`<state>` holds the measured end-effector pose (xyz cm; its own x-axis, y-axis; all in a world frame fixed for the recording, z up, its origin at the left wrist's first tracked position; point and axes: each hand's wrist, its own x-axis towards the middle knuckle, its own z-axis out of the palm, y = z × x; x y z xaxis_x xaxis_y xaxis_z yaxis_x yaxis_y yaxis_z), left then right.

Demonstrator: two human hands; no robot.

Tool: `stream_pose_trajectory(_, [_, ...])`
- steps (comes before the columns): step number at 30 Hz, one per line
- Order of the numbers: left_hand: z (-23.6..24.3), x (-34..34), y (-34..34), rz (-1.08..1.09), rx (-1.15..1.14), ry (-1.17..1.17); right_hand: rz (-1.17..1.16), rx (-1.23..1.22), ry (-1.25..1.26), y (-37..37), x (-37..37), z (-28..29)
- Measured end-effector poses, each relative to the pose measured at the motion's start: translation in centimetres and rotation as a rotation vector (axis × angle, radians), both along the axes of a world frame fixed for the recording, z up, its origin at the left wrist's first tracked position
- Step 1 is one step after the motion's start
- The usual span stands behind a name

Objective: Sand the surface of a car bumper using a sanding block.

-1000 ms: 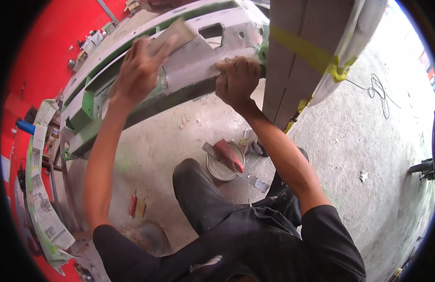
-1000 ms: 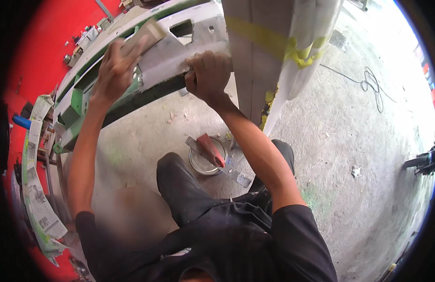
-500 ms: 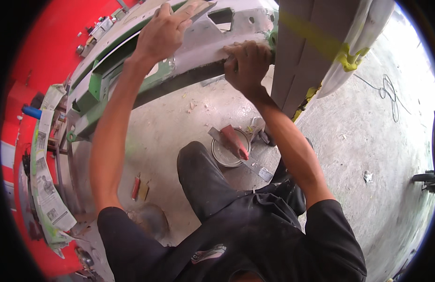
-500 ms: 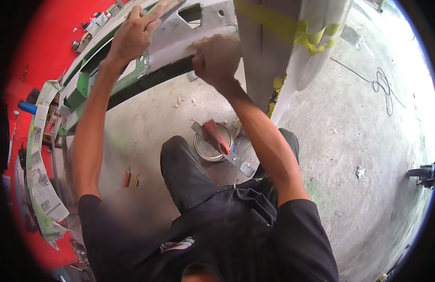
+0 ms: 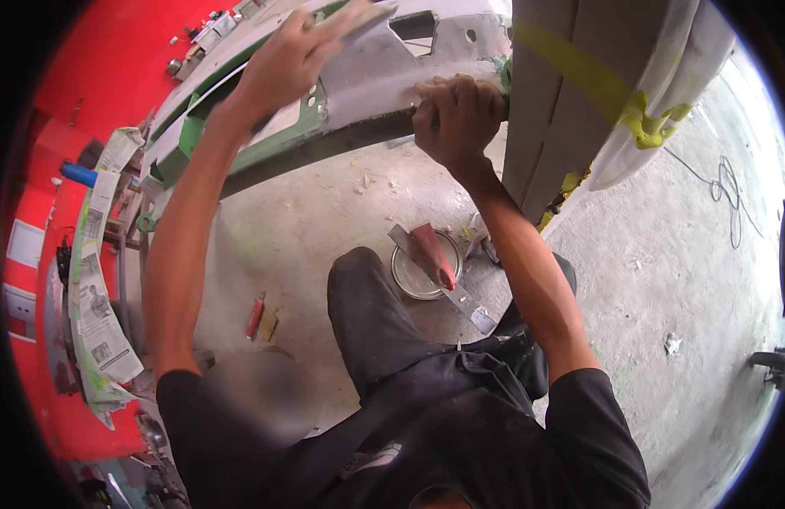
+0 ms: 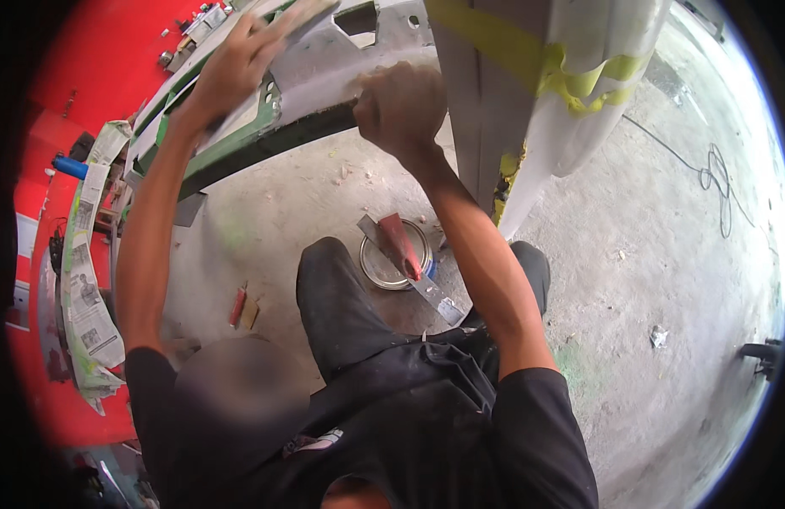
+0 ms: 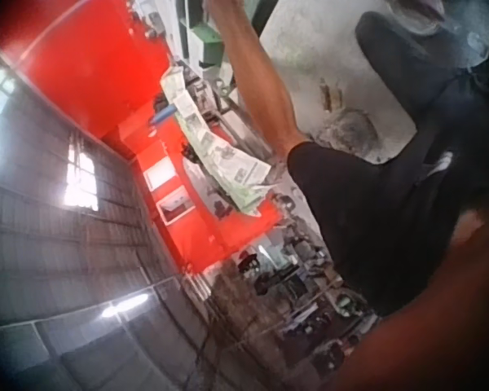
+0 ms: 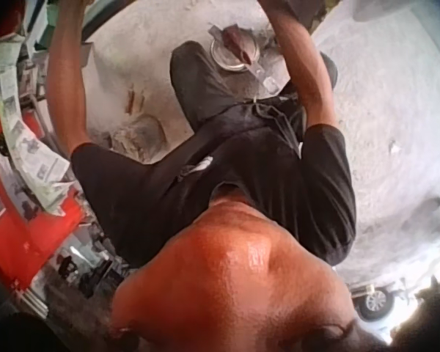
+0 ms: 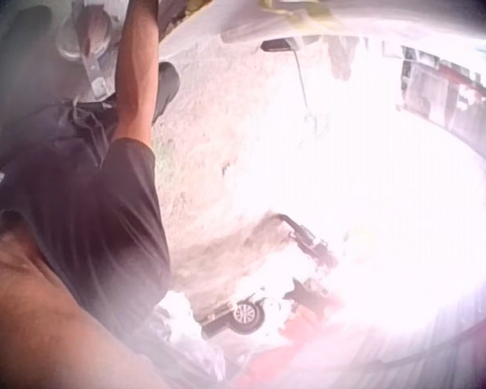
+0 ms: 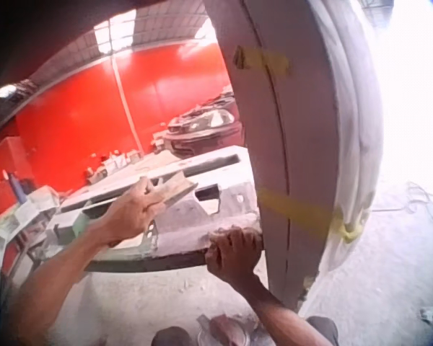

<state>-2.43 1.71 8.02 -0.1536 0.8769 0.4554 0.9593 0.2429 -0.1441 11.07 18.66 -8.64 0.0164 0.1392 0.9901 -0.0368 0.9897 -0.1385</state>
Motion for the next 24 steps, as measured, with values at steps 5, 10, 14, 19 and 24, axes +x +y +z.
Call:
stream_pose_trajectory(5, [0.7, -0.9, 1.7, 0.024, 0.024, -0.027, -0.015, -0.067, 0.026, -0.9, -0.7, 0.1])
stream_pose_trajectory(10, [0.9, -1.4, 4.6, 0.013, -0.007, -0.115, 0.007, -0.003, 0.018, 0.5, -0.2, -0.9])
stream_pose_trajectory(14, [0.3, -1.3, 1.4, -0.176, -0.022, 0.040, -0.001, -0.122, -0.029, -0.8, -0.5, -0.6])
stream_pose_trajectory(19, [1.6, -3.4, 6.4, -0.161, 0.073, -0.057, 0.006, -0.117, -0.014, -1.5, -0.7, -0.4])
stream_pose_trajectory(24, [-1.0, -1.3, 2.0, -0.248, 0.028, 0.039, -0.023, -0.002, 0.011, 1.0, -0.3, -0.9])
